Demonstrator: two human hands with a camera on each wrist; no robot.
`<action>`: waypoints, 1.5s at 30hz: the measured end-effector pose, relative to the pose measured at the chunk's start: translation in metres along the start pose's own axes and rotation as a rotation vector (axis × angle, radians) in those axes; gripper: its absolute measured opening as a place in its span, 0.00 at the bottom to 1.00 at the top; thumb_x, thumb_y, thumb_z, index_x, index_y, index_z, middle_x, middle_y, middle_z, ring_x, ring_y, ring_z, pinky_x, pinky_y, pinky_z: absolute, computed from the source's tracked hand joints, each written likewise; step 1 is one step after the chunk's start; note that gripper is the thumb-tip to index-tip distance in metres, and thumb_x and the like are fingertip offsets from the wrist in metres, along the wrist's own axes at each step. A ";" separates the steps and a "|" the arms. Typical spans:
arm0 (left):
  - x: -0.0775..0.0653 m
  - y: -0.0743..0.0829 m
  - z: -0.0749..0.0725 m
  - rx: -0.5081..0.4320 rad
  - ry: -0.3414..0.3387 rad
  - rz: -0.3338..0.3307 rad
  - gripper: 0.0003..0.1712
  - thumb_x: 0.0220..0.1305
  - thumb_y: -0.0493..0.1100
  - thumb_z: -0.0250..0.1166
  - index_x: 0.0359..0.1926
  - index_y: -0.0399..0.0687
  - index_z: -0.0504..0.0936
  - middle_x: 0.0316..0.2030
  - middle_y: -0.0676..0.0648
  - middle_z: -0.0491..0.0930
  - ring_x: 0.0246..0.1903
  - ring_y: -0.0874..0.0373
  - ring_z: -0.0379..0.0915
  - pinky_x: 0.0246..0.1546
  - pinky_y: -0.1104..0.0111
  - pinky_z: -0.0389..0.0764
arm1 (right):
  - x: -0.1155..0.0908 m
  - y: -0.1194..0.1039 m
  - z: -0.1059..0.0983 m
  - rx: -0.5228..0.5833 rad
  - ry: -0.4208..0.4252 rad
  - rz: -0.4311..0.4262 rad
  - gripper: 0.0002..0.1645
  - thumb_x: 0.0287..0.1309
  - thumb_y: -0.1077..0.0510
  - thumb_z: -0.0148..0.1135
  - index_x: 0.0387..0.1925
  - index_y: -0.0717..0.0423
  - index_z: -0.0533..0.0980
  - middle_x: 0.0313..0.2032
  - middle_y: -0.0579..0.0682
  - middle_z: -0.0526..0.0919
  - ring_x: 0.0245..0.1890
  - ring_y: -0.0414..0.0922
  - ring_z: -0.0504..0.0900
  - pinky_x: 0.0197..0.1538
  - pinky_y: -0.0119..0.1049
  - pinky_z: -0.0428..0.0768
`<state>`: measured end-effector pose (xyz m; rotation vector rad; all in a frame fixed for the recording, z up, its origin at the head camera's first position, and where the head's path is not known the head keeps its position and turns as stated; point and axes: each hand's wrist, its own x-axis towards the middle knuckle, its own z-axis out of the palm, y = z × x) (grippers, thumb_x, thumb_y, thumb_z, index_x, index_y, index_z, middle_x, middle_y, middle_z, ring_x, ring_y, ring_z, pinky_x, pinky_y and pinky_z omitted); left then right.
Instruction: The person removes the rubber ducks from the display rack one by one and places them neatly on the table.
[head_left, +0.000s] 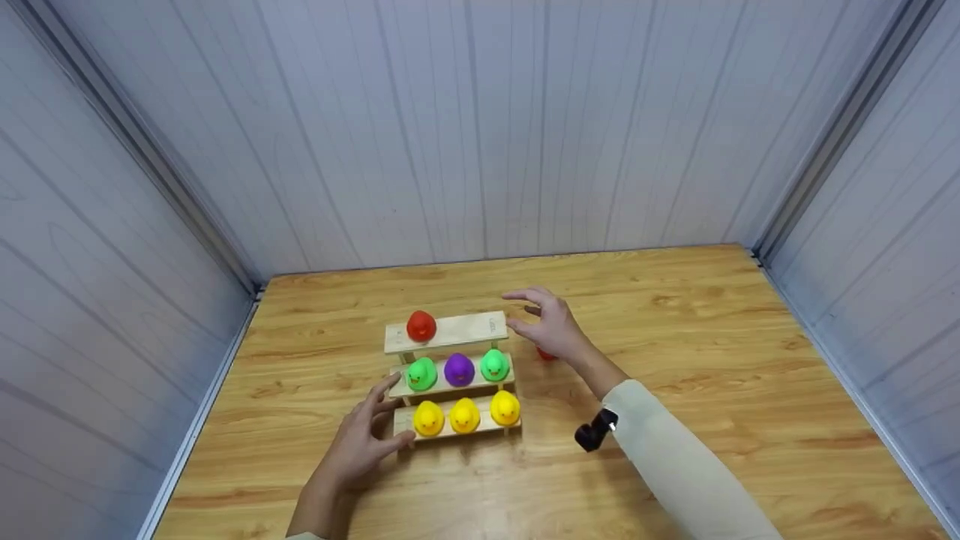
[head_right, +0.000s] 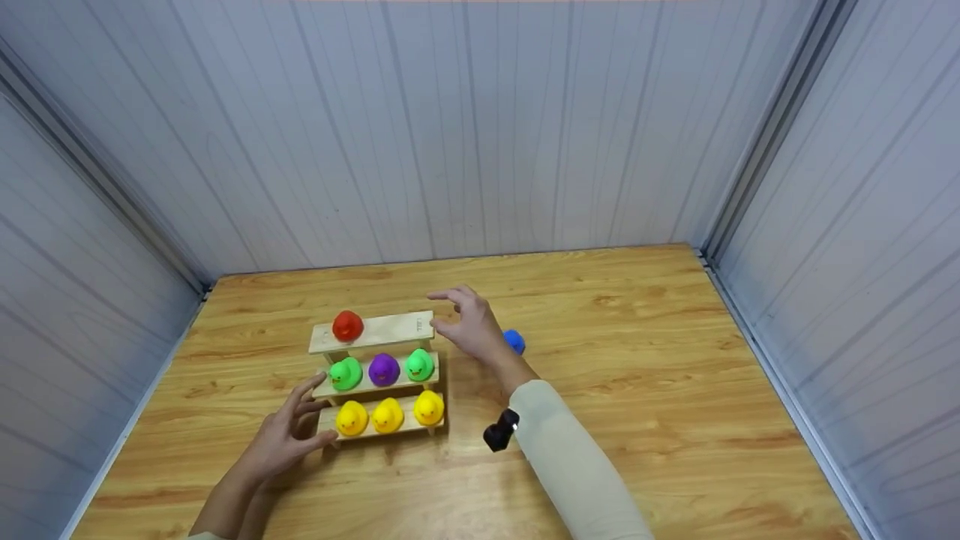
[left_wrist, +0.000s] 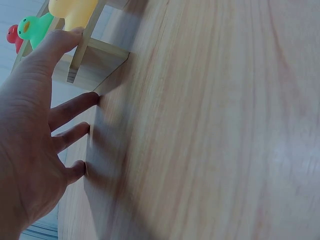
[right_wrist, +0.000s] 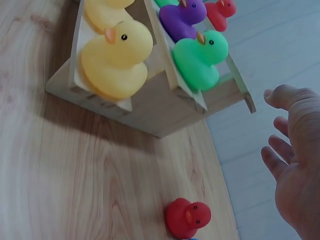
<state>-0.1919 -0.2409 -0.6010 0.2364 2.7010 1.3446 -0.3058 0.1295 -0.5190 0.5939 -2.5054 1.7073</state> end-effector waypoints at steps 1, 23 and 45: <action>0.000 0.000 0.000 -0.004 0.000 0.004 0.55 0.68 0.55 0.83 0.88 0.68 0.62 0.75 0.34 0.81 0.74 0.33 0.81 0.84 0.21 0.50 | 0.001 -0.002 0.002 -0.003 -0.004 -0.002 0.25 0.71 0.68 0.73 0.68 0.62 0.84 0.68 0.66 0.83 0.74 0.66 0.80 0.79 0.67 0.78; -0.009 0.003 -0.005 0.025 0.008 -0.038 0.57 0.67 0.57 0.83 0.89 0.72 0.60 0.76 0.34 0.81 0.77 0.33 0.77 0.84 0.21 0.46 | 0.016 -0.042 0.053 0.014 -0.096 -0.032 0.25 0.74 0.64 0.73 0.69 0.59 0.84 0.68 0.64 0.83 0.73 0.62 0.83 0.79 0.58 0.80; -0.010 0.001 -0.002 0.024 0.014 -0.024 0.55 0.67 0.56 0.83 0.87 0.70 0.63 0.73 0.35 0.84 0.76 0.32 0.79 0.84 0.21 0.48 | 0.025 -0.064 0.098 0.015 -0.167 -0.094 0.25 0.72 0.65 0.75 0.68 0.61 0.84 0.67 0.62 0.85 0.72 0.61 0.84 0.79 0.61 0.80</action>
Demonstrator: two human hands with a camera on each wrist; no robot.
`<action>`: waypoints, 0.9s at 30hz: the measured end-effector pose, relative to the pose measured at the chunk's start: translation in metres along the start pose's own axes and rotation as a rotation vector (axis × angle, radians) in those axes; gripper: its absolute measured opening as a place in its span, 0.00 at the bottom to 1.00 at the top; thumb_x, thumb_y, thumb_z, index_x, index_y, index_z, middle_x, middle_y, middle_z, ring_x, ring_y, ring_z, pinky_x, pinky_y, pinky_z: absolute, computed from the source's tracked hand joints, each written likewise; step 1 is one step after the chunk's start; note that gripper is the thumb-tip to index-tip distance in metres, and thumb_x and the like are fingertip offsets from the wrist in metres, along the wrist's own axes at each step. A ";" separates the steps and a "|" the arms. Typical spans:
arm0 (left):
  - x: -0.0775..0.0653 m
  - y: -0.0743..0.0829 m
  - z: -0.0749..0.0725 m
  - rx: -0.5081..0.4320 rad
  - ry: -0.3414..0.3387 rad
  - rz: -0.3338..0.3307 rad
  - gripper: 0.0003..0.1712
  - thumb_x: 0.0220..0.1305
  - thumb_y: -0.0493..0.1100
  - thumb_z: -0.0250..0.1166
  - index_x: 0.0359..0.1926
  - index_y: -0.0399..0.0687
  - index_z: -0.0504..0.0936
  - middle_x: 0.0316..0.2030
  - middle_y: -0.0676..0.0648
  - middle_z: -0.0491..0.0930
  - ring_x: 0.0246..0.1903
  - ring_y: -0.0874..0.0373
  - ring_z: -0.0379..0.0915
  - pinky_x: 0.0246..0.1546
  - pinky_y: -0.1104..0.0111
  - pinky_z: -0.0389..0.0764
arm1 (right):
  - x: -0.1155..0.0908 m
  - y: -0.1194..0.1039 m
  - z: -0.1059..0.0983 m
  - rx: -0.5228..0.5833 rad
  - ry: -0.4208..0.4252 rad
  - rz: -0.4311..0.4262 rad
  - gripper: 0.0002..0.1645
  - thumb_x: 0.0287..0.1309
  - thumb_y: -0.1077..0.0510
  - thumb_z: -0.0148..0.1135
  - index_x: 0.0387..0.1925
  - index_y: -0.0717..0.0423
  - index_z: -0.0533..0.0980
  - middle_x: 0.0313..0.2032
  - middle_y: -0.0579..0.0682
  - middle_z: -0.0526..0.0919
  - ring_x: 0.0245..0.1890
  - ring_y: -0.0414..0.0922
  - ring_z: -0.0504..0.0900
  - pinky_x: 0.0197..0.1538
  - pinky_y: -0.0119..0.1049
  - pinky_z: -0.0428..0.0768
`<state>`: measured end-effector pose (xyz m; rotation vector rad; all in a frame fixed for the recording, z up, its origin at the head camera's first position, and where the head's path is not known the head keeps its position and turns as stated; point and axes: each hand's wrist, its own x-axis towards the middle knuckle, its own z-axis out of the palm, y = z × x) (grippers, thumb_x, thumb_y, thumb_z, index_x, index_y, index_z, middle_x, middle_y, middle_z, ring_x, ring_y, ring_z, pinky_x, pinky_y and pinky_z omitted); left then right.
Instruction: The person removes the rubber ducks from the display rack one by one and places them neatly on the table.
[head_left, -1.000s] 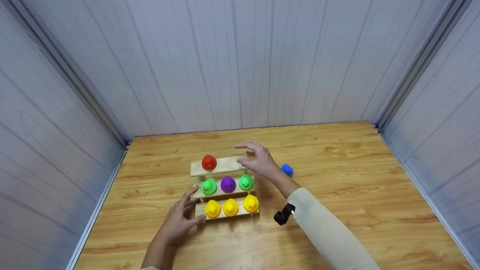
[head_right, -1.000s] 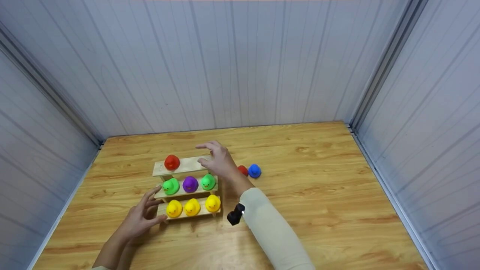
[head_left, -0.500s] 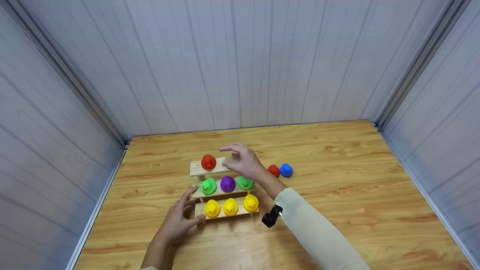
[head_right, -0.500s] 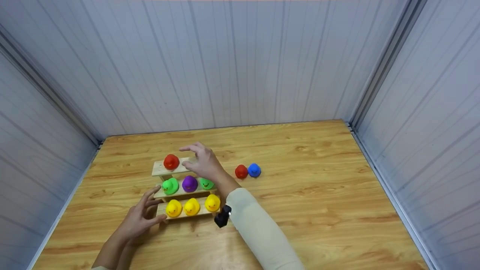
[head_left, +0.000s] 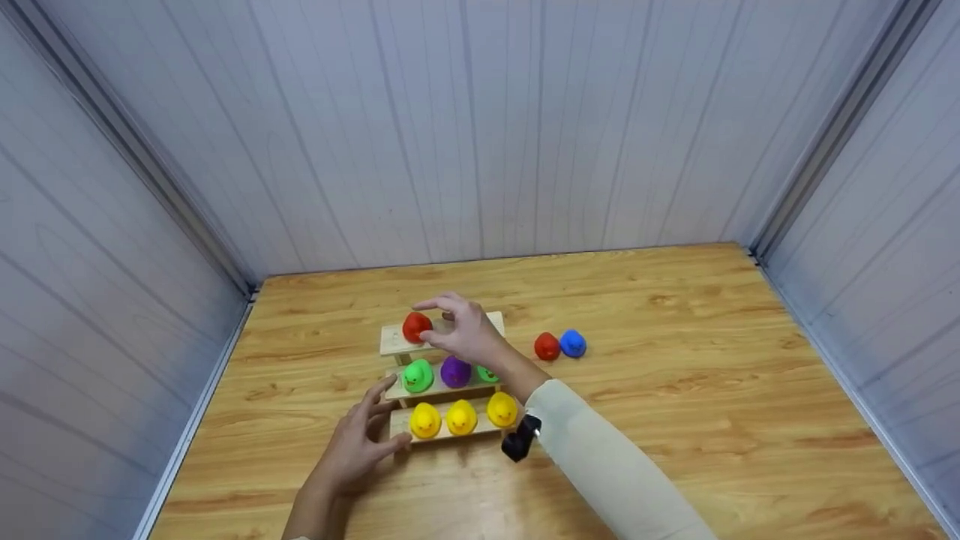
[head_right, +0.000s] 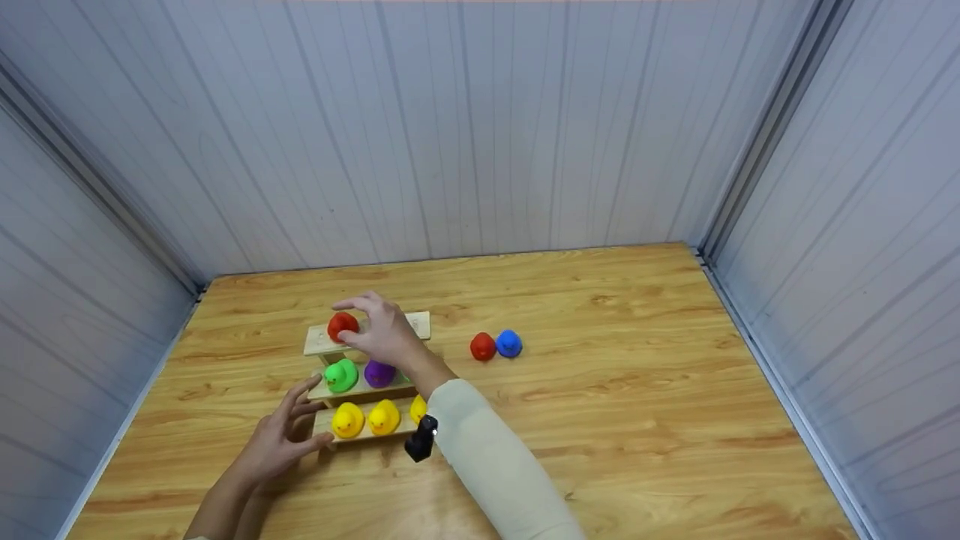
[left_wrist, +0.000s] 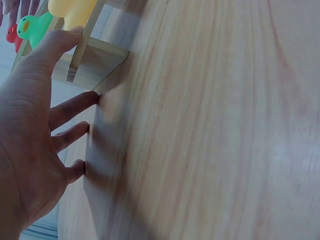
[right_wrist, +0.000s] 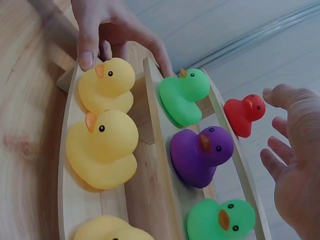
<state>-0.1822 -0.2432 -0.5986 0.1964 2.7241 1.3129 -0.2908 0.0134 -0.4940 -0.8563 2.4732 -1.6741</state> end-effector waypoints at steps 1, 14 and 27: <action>0.000 0.000 0.000 0.001 0.000 0.002 0.55 0.67 0.56 0.83 0.87 0.70 0.63 0.73 0.35 0.84 0.76 0.33 0.79 0.84 0.21 0.48 | 0.000 0.000 0.001 -0.003 -0.003 0.006 0.25 0.71 0.64 0.75 0.68 0.61 0.84 0.67 0.62 0.85 0.71 0.60 0.84 0.78 0.60 0.81; 0.001 0.001 0.002 -0.011 0.009 0.044 0.56 0.66 0.55 0.84 0.88 0.65 0.63 0.77 0.35 0.80 0.75 0.31 0.80 0.82 0.20 0.52 | 0.000 0.002 0.010 0.036 -0.033 0.058 0.26 0.74 0.64 0.73 0.70 0.59 0.83 0.67 0.62 0.84 0.69 0.58 0.86 0.75 0.47 0.86; 0.005 -0.001 0.003 -0.032 -0.008 0.031 0.56 0.68 0.56 0.83 0.88 0.67 0.62 0.72 0.33 0.84 0.74 0.31 0.80 0.83 0.20 0.51 | -0.001 0.004 0.012 0.042 -0.039 0.074 0.25 0.73 0.64 0.74 0.69 0.59 0.84 0.66 0.62 0.82 0.68 0.59 0.87 0.73 0.48 0.87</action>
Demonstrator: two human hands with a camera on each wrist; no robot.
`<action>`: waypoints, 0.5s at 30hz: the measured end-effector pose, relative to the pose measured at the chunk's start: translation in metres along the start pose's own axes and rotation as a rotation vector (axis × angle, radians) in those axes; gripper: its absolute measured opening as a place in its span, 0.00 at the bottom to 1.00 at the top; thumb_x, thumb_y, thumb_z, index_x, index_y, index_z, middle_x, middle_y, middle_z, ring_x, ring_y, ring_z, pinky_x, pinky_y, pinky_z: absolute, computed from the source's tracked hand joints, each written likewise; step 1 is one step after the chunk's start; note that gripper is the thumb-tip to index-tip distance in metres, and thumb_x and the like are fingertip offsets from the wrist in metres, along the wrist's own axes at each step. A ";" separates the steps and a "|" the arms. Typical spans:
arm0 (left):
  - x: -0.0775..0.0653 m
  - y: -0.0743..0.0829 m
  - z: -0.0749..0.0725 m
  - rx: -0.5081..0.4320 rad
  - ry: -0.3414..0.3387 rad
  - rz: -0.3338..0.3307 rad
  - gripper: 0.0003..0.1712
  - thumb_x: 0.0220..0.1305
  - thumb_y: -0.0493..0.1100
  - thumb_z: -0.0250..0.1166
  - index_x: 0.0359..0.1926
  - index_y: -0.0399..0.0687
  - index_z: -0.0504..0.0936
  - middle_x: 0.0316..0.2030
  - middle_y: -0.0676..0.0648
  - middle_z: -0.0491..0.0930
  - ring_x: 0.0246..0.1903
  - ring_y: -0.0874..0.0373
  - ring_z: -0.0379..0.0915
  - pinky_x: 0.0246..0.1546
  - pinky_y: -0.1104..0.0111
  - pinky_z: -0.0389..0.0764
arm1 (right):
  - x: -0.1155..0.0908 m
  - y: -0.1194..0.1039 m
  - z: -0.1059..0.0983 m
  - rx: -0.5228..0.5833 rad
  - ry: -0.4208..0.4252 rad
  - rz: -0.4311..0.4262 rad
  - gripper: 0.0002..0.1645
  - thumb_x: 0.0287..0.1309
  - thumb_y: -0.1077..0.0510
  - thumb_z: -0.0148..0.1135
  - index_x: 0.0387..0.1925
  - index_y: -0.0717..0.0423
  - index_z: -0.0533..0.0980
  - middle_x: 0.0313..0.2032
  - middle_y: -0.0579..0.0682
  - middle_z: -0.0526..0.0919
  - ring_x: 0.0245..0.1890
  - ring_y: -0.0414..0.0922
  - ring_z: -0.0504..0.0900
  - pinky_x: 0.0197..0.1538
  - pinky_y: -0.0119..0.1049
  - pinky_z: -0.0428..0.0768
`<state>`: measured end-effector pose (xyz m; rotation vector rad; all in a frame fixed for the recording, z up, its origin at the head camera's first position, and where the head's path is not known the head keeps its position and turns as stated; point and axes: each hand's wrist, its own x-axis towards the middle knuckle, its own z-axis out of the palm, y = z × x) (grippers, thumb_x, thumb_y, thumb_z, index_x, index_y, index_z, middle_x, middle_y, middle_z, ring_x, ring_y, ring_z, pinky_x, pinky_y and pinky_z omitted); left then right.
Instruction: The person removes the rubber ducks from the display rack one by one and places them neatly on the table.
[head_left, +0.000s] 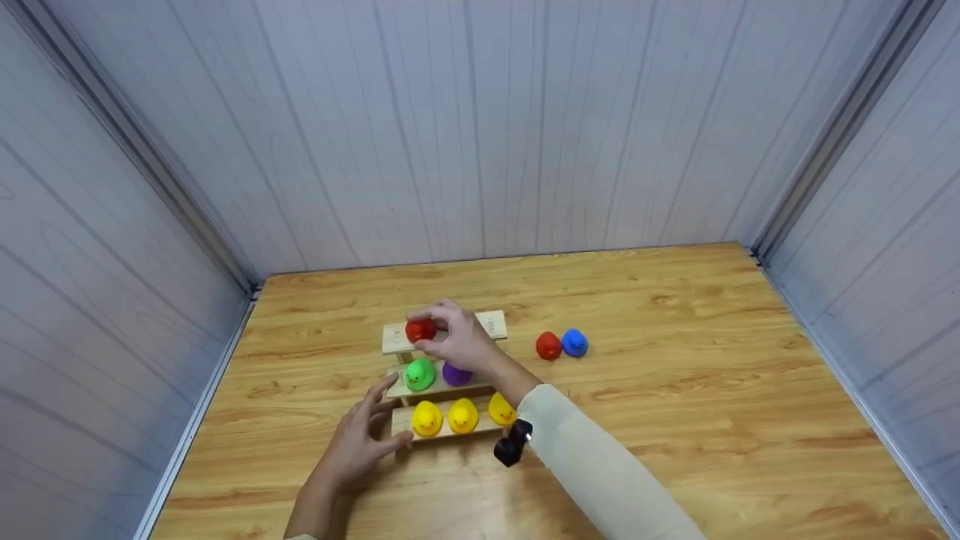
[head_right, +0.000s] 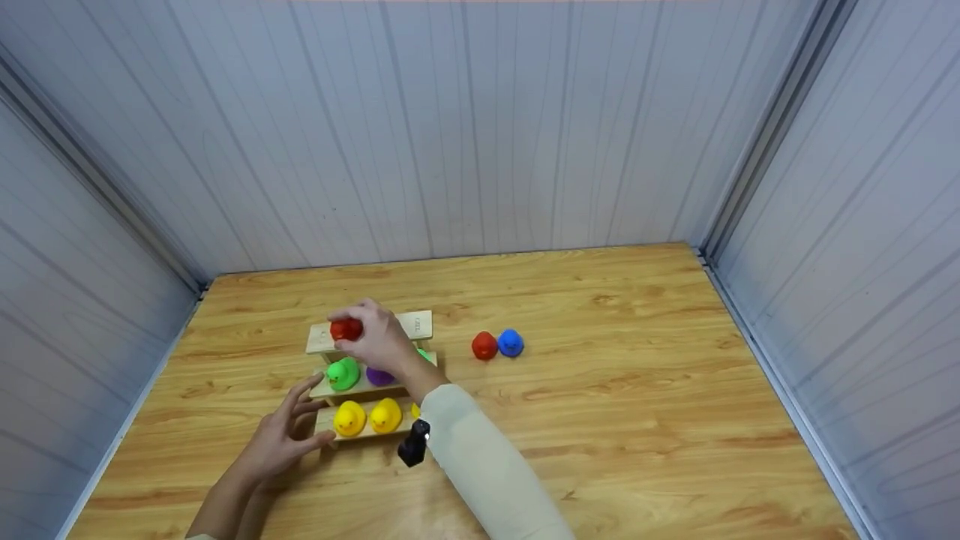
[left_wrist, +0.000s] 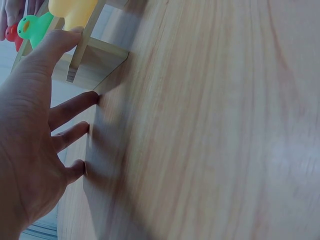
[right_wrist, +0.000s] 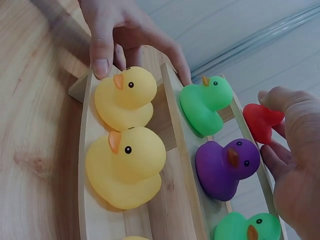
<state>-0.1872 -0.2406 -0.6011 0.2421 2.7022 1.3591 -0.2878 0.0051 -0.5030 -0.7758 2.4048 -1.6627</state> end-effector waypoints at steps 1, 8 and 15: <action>0.000 0.000 0.000 0.001 -0.001 -0.003 0.56 0.68 0.56 0.83 0.88 0.67 0.62 0.72 0.33 0.84 0.74 0.31 0.80 0.83 0.20 0.50 | 0.000 0.000 0.000 0.005 0.000 0.003 0.24 0.73 0.64 0.74 0.68 0.59 0.84 0.66 0.62 0.82 0.68 0.59 0.87 0.73 0.47 0.87; -0.001 -0.001 -0.001 -0.006 -0.007 -0.017 0.56 0.68 0.56 0.83 0.88 0.69 0.61 0.75 0.35 0.82 0.75 0.33 0.79 0.84 0.21 0.47 | -0.001 0.000 0.001 0.004 0.003 0.027 0.20 0.73 0.64 0.75 0.63 0.57 0.85 0.65 0.60 0.81 0.66 0.57 0.88 0.67 0.43 0.89; -0.002 0.000 -0.001 0.009 -0.001 -0.022 0.56 0.68 0.57 0.83 0.88 0.70 0.62 0.75 0.35 0.82 0.76 0.33 0.79 0.83 0.20 0.49 | -0.001 0.002 0.002 -0.003 0.013 0.006 0.18 0.73 0.65 0.74 0.61 0.58 0.86 0.63 0.60 0.82 0.65 0.58 0.89 0.65 0.41 0.90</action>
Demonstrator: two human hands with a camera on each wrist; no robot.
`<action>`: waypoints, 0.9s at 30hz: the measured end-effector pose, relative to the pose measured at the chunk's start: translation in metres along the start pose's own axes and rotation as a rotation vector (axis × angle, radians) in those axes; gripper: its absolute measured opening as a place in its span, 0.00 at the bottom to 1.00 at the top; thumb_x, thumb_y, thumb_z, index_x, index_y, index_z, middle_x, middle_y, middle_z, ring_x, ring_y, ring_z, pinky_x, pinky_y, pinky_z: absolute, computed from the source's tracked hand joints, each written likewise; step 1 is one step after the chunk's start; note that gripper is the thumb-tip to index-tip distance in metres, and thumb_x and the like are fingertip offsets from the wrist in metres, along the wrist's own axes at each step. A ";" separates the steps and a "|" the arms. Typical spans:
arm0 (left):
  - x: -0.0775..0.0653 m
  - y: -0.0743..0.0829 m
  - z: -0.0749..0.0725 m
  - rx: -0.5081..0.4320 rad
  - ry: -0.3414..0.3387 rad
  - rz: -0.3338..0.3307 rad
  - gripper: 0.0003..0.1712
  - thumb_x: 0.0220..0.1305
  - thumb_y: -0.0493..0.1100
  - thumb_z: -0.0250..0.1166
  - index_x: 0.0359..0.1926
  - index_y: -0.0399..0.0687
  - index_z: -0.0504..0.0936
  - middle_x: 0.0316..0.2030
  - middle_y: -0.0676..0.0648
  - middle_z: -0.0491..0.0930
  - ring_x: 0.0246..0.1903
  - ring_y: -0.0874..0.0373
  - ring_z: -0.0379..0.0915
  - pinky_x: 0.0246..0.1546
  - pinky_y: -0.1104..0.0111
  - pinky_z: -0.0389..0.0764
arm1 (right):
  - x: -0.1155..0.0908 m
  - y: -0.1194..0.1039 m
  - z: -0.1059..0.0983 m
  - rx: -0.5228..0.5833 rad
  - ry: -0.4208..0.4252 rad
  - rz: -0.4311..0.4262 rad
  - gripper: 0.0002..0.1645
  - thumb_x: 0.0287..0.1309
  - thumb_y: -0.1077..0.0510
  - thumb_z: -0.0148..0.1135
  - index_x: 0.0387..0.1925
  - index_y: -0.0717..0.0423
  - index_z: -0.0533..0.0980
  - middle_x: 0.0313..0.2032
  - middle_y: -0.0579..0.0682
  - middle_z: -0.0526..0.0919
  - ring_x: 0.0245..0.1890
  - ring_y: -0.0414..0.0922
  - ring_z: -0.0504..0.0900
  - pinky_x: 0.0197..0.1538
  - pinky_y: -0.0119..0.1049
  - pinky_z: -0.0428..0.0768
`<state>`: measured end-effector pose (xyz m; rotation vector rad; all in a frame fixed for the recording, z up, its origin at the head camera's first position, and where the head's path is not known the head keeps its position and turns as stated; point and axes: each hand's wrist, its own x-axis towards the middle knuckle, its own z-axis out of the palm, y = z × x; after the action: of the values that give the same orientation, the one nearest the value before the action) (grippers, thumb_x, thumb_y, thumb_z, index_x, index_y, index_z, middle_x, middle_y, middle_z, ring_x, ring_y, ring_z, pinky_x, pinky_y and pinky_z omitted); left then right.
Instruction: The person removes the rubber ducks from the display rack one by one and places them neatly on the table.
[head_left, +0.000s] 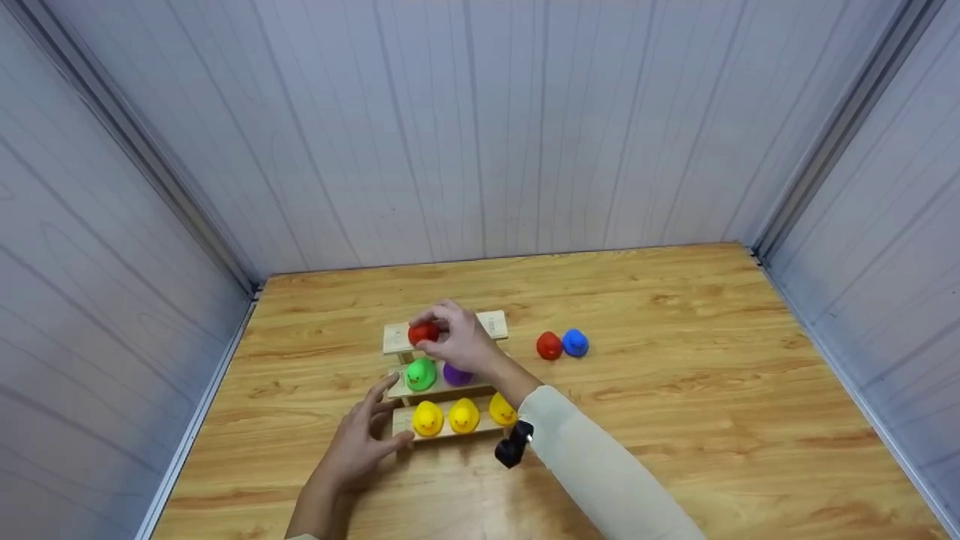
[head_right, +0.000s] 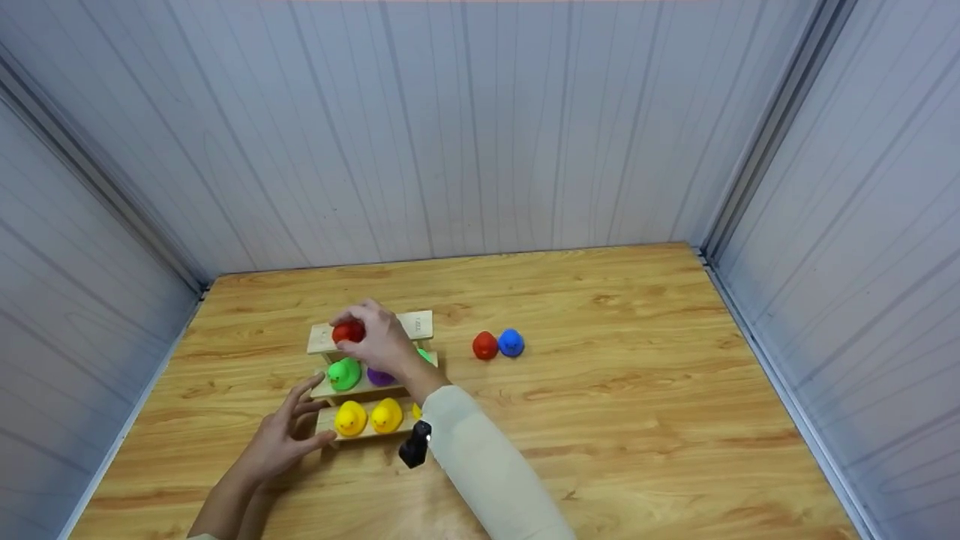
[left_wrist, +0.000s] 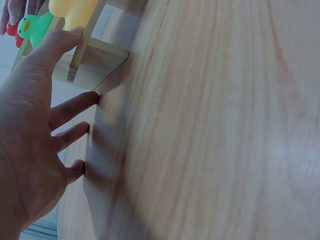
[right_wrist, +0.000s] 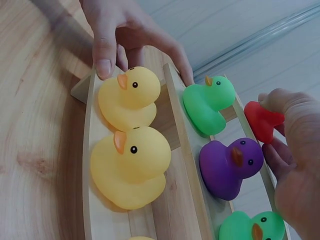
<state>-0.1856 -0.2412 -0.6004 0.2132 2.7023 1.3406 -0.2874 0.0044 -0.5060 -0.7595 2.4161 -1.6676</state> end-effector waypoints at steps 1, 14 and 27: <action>0.000 0.000 0.000 0.001 -0.001 -0.002 0.55 0.68 0.58 0.82 0.88 0.70 0.62 0.75 0.34 0.82 0.75 0.33 0.79 0.83 0.20 0.50 | 0.000 0.000 0.000 0.002 0.002 -0.002 0.18 0.73 0.65 0.74 0.61 0.58 0.86 0.63 0.60 0.83 0.64 0.58 0.89 0.65 0.41 0.90; -0.001 0.000 0.000 -0.010 -0.009 -0.014 0.55 0.68 0.58 0.82 0.88 0.71 0.62 0.75 0.32 0.81 0.75 0.32 0.80 0.83 0.20 0.52 | -0.001 -0.004 -0.001 0.024 0.006 -0.009 0.18 0.73 0.65 0.74 0.60 0.58 0.86 0.63 0.61 0.83 0.66 0.61 0.88 0.67 0.46 0.90; 0.001 0.001 0.000 0.015 -0.009 -0.013 0.55 0.68 0.60 0.81 0.88 0.74 0.61 0.74 0.34 0.82 0.77 0.32 0.77 0.83 0.21 0.53 | -0.010 -0.006 -0.016 0.019 0.027 -0.049 0.17 0.72 0.66 0.74 0.59 0.61 0.86 0.62 0.63 0.83 0.65 0.61 0.87 0.70 0.47 0.89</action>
<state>-0.1866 -0.2404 -0.5999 0.2023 2.7026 1.3137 -0.2828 0.0208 -0.4964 -0.8046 2.4149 -1.7263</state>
